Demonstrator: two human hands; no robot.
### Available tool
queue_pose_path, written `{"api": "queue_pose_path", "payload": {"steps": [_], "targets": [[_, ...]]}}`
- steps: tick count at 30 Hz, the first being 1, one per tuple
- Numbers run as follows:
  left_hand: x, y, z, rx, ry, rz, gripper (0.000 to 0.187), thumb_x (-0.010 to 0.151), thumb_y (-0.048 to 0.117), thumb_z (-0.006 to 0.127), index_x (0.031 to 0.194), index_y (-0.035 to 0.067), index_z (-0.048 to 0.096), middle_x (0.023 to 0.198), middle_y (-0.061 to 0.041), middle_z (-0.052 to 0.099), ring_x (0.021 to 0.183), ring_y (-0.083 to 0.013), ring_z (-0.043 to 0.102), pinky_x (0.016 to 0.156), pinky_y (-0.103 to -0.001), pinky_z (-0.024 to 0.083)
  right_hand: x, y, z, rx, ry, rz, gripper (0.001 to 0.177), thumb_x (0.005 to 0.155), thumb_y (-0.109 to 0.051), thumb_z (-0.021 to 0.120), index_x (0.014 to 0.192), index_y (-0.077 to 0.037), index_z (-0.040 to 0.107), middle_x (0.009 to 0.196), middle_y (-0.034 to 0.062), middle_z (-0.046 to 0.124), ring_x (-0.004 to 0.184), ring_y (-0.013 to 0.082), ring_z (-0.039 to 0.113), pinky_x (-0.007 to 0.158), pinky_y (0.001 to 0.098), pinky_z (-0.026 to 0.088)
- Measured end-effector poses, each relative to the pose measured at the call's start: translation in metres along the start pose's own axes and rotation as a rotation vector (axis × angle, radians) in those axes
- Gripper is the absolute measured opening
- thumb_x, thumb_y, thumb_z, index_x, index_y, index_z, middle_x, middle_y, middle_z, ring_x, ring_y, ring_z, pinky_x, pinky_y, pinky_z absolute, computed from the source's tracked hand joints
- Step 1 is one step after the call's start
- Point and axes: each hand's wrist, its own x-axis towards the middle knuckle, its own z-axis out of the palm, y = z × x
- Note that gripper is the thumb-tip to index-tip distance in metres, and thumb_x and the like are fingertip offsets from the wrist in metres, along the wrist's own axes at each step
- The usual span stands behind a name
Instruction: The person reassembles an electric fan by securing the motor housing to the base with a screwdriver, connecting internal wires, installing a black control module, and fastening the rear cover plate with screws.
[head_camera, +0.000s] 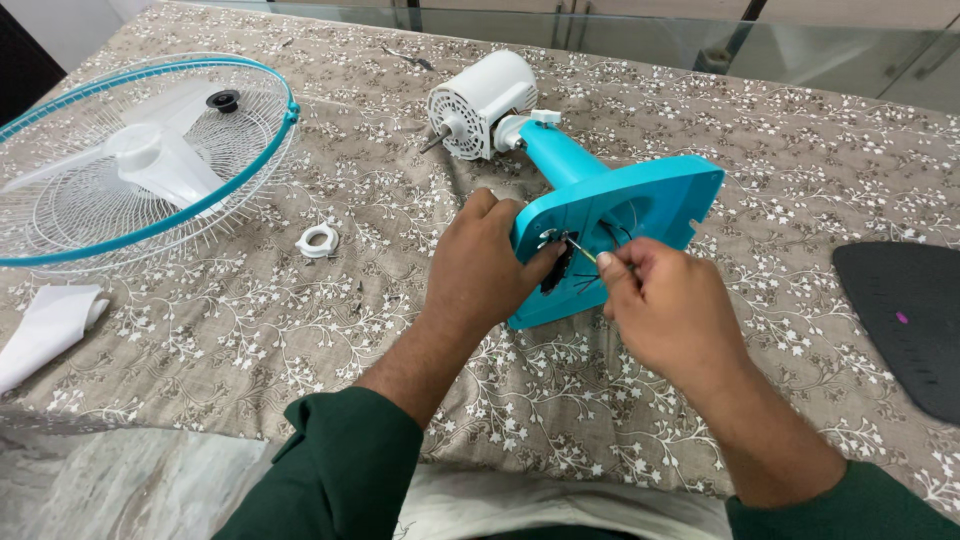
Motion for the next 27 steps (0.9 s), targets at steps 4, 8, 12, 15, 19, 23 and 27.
{"api": "queue_pose_path", "payload": {"steps": [4, 8, 12, 15, 19, 23, 27], "targets": [[0.000, 0.000, 0.000, 0.002, 0.015, 0.012, 0.044, 0.075, 0.036, 0.088, 0.101, 0.004, 0.072, 0.096, -0.014, 0.063, 0.086, -0.0345, 0.068, 0.074, -0.045, 0.056, -0.003, 0.000, 0.003, -0.025, 0.167, -0.147, 0.028, 0.082, -0.029, 0.079, 0.090, -0.003, 0.071, 0.071, 0.0122, 0.071, 0.061, 0.0271, 0.072, 0.058, 0.0403, 0.056], [0.001, -0.001, 0.000, 0.011, -0.020, -0.003, 0.044, 0.075, 0.036, 0.088, 0.099, 0.004, 0.071, 0.095, -0.013, 0.062, 0.084, -0.0330, 0.068, 0.073, -0.045, 0.056, -0.009, -0.002, 0.002, -0.030, 0.172, -0.167, 0.022, 0.088, -0.027, 0.076, 0.089, -0.005, 0.075, 0.069, 0.0144, 0.071, 0.058, 0.0275, 0.072, 0.055, 0.0397, 0.054], [0.001, -0.003, 0.000, 0.028, -0.016, 0.032, 0.043, 0.074, 0.034, 0.089, 0.095, 0.003, 0.069, 0.093, -0.013, 0.060, 0.082, -0.0327, 0.067, 0.071, -0.045, 0.055, -0.006, -0.001, 0.003, -0.012, 0.104, -0.073, 0.022, 0.093, -0.028, 0.072, 0.091, -0.006, 0.076, 0.064, 0.0149, 0.070, 0.054, 0.0270, 0.070, 0.053, 0.0393, 0.053], [0.002, -0.004, 0.000, 0.030, -0.008, 0.046, 0.043, 0.073, 0.035, 0.089, 0.093, 0.003, 0.068, 0.093, -0.013, 0.060, 0.081, -0.0329, 0.066, 0.071, -0.045, 0.055, 0.001, 0.006, 0.007, 0.129, -0.006, 0.033, 0.026, 0.096, -0.029, 0.070, 0.087, -0.004, 0.074, 0.060, 0.0115, 0.068, 0.048, 0.0203, 0.062, 0.048, 0.0362, 0.047], [0.001, -0.003, -0.001, 0.007, -0.033, 0.011, 0.042, 0.075, 0.035, 0.089, 0.096, 0.004, 0.069, 0.092, -0.012, 0.060, 0.082, -0.0322, 0.067, 0.071, -0.044, 0.055, 0.012, 0.019, 0.019, 0.657, -0.208, 0.241, 0.027, 0.100, -0.024, 0.065, 0.088, -0.001, 0.070, 0.060, 0.0034, 0.060, 0.044, 0.0092, 0.044, 0.041, 0.0286, 0.035], [-0.001, 0.000, -0.002, -0.012, -0.012, -0.028, 0.042, 0.075, 0.036, 0.088, 0.099, 0.006, 0.071, 0.093, -0.012, 0.061, 0.082, -0.0329, 0.067, 0.071, -0.045, 0.055, 0.013, 0.033, 0.024, 1.010, -0.368, 0.496, 0.026, 0.100, -0.025, 0.060, 0.093, -0.001, 0.064, 0.057, 0.0004, 0.053, 0.038, 0.0087, 0.035, 0.037, 0.0254, 0.027], [-0.003, 0.002, -0.002, -0.012, -0.022, -0.043, 0.038, 0.078, 0.036, 0.088, 0.098, 0.008, 0.071, 0.093, -0.011, 0.060, 0.084, -0.0311, 0.068, 0.073, -0.044, 0.055, 0.013, 0.050, 0.026, 1.360, -0.527, 0.673, 0.026, 0.098, -0.029, 0.060, 0.095, -0.004, 0.064, 0.057, -0.0025, 0.050, 0.038, 0.0066, 0.036, 0.038, 0.0244, 0.030]]}}
